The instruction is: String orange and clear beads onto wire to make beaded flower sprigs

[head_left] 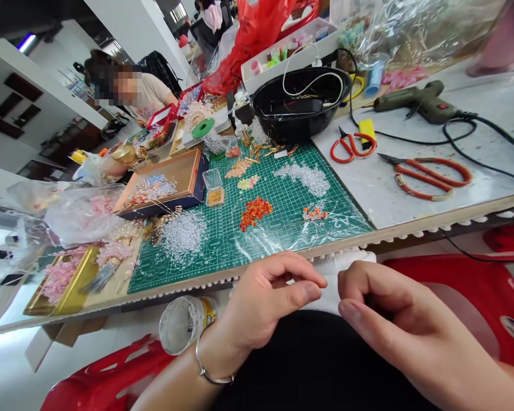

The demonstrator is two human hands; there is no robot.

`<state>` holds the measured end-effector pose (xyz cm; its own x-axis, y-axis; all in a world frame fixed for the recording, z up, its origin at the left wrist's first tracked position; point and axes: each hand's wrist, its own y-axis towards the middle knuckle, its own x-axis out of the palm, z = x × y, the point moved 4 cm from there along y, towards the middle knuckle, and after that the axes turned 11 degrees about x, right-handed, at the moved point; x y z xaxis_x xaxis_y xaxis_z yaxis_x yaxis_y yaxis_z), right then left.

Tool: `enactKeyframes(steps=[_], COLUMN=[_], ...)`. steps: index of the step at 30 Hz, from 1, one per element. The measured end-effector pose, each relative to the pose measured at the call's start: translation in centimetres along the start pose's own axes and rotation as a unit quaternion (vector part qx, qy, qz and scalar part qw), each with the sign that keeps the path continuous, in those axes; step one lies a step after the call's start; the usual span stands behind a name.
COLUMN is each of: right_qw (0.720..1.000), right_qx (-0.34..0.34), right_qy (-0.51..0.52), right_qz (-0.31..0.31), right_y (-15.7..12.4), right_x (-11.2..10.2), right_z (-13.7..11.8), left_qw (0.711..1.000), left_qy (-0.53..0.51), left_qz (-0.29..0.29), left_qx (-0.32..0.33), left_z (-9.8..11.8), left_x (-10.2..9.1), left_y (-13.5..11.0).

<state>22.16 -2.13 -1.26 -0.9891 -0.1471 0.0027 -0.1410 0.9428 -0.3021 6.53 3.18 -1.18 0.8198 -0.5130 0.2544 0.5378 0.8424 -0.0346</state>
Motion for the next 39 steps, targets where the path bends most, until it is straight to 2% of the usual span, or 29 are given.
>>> enactKeyframes(steps=[15,21,23,25,27,29,32,34,36,39], right_qw=[1.000,1.000,0.999,0.998,0.996,0.993,0.984,0.977,0.974,0.973], right_qx=[0.006,0.015,0.019,0.028,0.039,0.040,0.033,0.039,0.048,0.056], right_qy=[-0.004,0.006,0.020,0.040,0.063,0.096,0.166,0.200,0.213,0.215], right_qz=[-0.006,-0.024,-0.035,-0.042,-0.044,-0.049,-0.053,-0.058,-0.066,-0.067], right_y=[0.1,0.5,0.6,0.7,0.8,0.7,0.5,0.5,0.5,0.5], right_x=[0.1,0.1,0.0,-0.1,-0.3,-0.4,-0.4,-0.4,-0.3,-0.3], right_z=[0.3,0.8,1.2,1.6,2.1,2.5,2.8,2.9,2.8,2.1], left_qw=[0.999,0.999,0.999,0.996,0.976,0.943,0.889,0.860,0.848,0.862], left_qy=[-0.036,-0.038,-0.002,0.087,0.200,0.298,0.398,0.437,0.454,0.433], left_qz=[-0.011,-0.010,-0.016,-0.029,-0.045,-0.056,-0.066,-0.073,-0.078,-0.080], left_qx=[-0.012,-0.037,-0.030,0.007,0.069,0.134,0.218,0.252,0.264,0.253], left_z=[-0.3,-0.3,0.1,1.1,2.3,3.6,5.1,5.8,6.2,6.2], left_x=[0.2,0.5,0.4,0.4,0.6,1.0,1.7,2.2,2.4,2.4], left_y=[-0.1,-0.1,-0.1,0.0,0.0,0.1,0.2,0.4,0.7,1.2])
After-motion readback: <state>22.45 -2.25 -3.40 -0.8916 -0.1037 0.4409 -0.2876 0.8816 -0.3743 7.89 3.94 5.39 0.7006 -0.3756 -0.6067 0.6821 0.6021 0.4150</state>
